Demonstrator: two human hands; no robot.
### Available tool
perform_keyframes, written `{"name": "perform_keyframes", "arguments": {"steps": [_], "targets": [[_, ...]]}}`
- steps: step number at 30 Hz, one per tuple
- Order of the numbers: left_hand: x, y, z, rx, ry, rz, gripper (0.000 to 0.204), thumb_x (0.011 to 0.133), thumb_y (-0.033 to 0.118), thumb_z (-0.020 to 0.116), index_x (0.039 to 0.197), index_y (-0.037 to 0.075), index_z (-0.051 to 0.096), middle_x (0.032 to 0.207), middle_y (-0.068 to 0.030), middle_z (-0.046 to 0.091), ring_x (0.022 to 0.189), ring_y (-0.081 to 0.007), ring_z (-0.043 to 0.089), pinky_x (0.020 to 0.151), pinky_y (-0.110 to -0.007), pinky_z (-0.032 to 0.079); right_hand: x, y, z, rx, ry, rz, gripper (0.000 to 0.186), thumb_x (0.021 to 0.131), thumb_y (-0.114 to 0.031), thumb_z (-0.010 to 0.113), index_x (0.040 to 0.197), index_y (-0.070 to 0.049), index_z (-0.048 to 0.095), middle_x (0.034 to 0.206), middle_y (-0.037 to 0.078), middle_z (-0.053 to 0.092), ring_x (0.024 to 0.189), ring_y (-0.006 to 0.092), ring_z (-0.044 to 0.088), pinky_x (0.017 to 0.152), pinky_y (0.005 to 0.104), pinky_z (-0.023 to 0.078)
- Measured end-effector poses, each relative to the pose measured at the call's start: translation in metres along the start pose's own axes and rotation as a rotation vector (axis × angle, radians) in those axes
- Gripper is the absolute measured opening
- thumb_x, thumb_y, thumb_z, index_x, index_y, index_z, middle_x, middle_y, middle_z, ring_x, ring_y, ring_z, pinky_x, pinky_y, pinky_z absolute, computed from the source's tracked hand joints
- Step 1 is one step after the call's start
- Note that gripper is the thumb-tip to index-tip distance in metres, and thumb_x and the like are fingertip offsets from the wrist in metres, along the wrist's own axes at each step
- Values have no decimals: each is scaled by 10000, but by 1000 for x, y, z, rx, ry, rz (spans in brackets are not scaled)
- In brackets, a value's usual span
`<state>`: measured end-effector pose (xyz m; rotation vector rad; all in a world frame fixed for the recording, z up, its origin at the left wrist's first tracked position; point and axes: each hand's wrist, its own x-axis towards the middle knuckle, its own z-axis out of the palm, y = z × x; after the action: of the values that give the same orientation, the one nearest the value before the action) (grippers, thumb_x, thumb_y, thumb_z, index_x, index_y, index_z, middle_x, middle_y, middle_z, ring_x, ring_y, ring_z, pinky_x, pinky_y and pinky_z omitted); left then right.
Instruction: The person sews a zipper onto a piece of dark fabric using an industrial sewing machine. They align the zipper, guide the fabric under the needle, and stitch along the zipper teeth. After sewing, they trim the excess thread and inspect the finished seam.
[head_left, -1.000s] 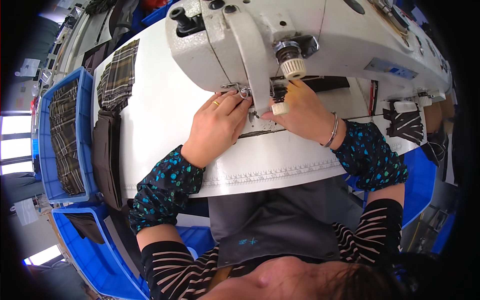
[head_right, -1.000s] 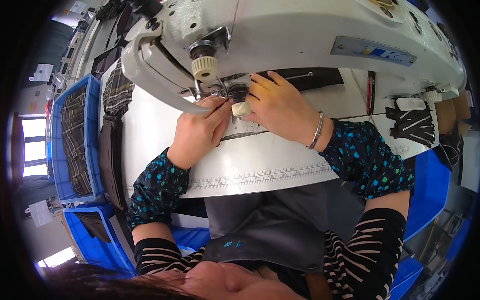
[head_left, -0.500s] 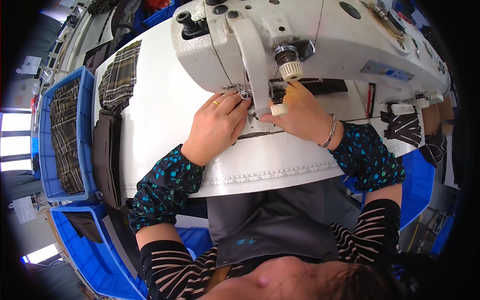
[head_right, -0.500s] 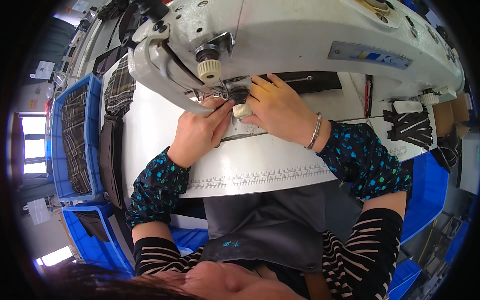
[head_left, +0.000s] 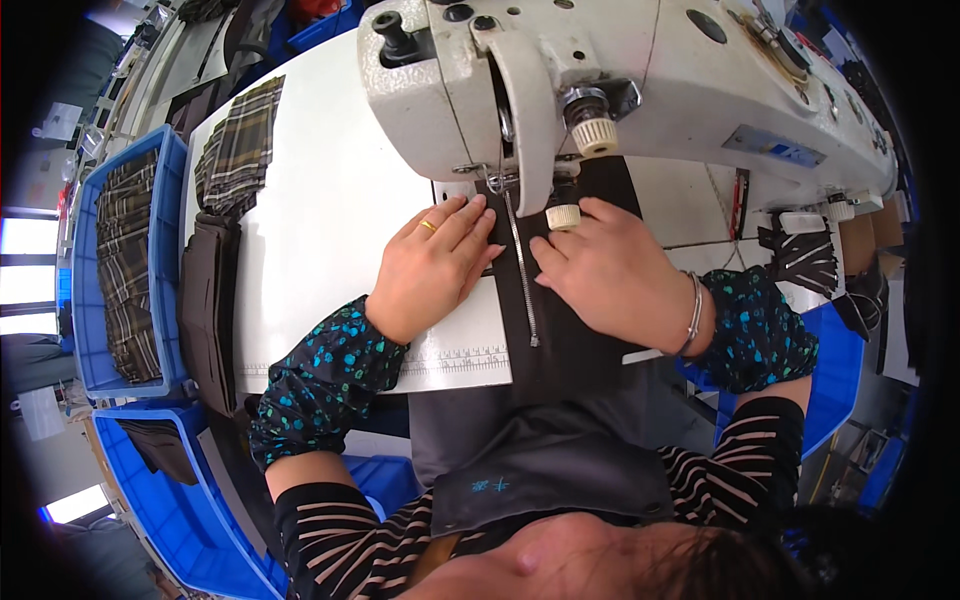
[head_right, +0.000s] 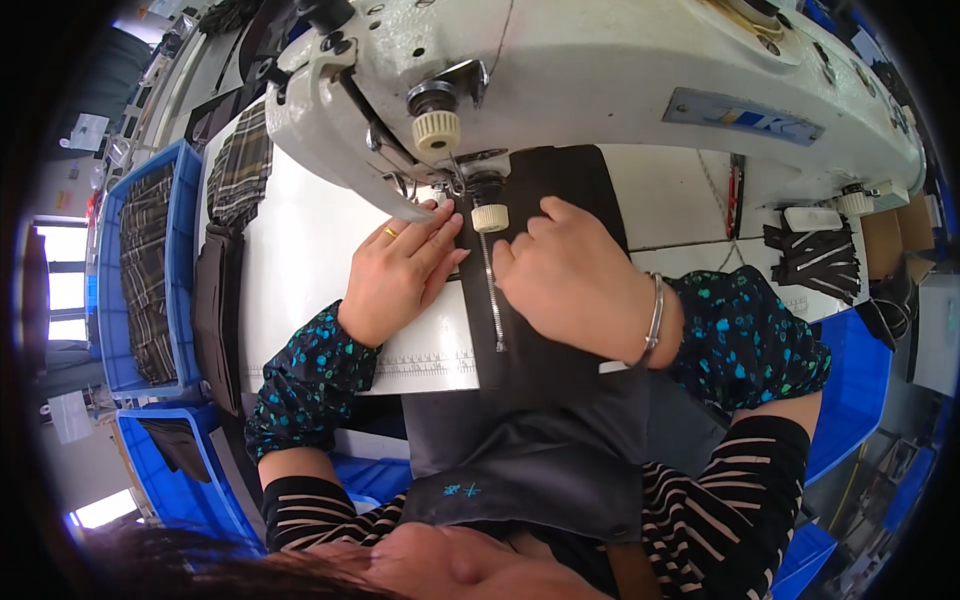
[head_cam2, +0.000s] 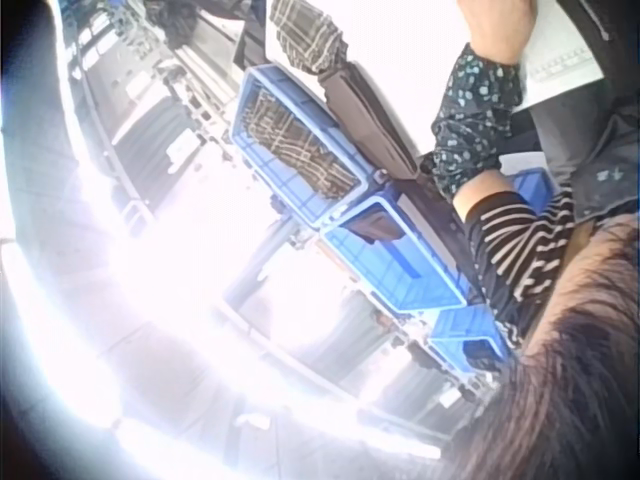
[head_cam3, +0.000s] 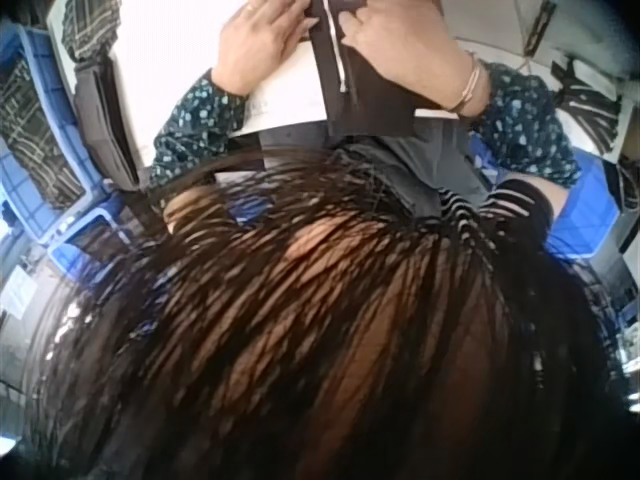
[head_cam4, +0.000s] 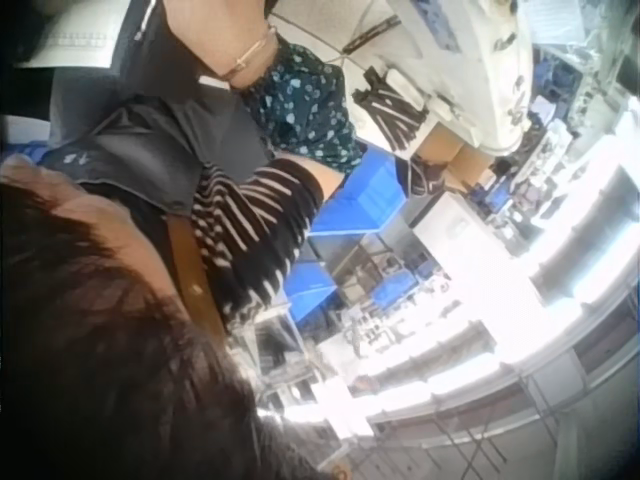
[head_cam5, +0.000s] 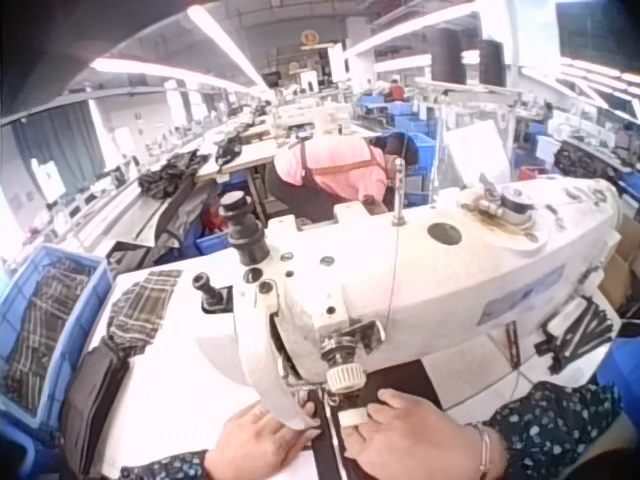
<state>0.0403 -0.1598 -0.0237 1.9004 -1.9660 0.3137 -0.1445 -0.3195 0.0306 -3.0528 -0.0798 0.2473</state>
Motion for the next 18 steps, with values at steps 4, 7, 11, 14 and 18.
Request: {"name": "perform_keyframes", "arguments": {"steps": [4,7,11,14,18], "targets": [[2,4,-6,4,-59,-21,483,845,301,822,1213,2,732,1274,-108,721,1181,-284,679,964,-378,562,9,19,29,79,427,-34,673,718,-456,825,1276,-104,694,1232,68,704,1110,279,639,1013,398,481],[-1,6,-8,19,-78,-39,633,790,410,837,1255,0,710,1334,-123,694,1222,-296,661,994,-385,549,8,17,39,43,435,-32,721,700,-483,820,1294,-98,684,1328,75,675,1168,284,626,1028,402,473],[-3,15,-7,45,-93,-80,773,742,503,823,1311,0,676,1381,-135,663,1298,-317,616,1055,-412,513,8,16,42,64,475,-40,640,678,-518,829,1142,-90,721,1200,113,668,1262,331,596,1057,492,487],[-4,21,-6,76,-112,-113,827,726,547,804,1332,2,660,1392,-135,650,1347,-324,579,1086,-433,486,9,17,44,23,511,-43,662,657,-533,827,1143,-96,724,1199,114,666,1258,332,596,1065,498,483],[-3,23,-8,72,-142,-143,837,724,573,782,1341,21,659,1395,-118,641,1373,-324,554,1090,-443,472,12,21,42,64,510,-59,664,648,-544,824,1129,-96,731,1186,110,671,1254,325,598,1074,505,477]]}}
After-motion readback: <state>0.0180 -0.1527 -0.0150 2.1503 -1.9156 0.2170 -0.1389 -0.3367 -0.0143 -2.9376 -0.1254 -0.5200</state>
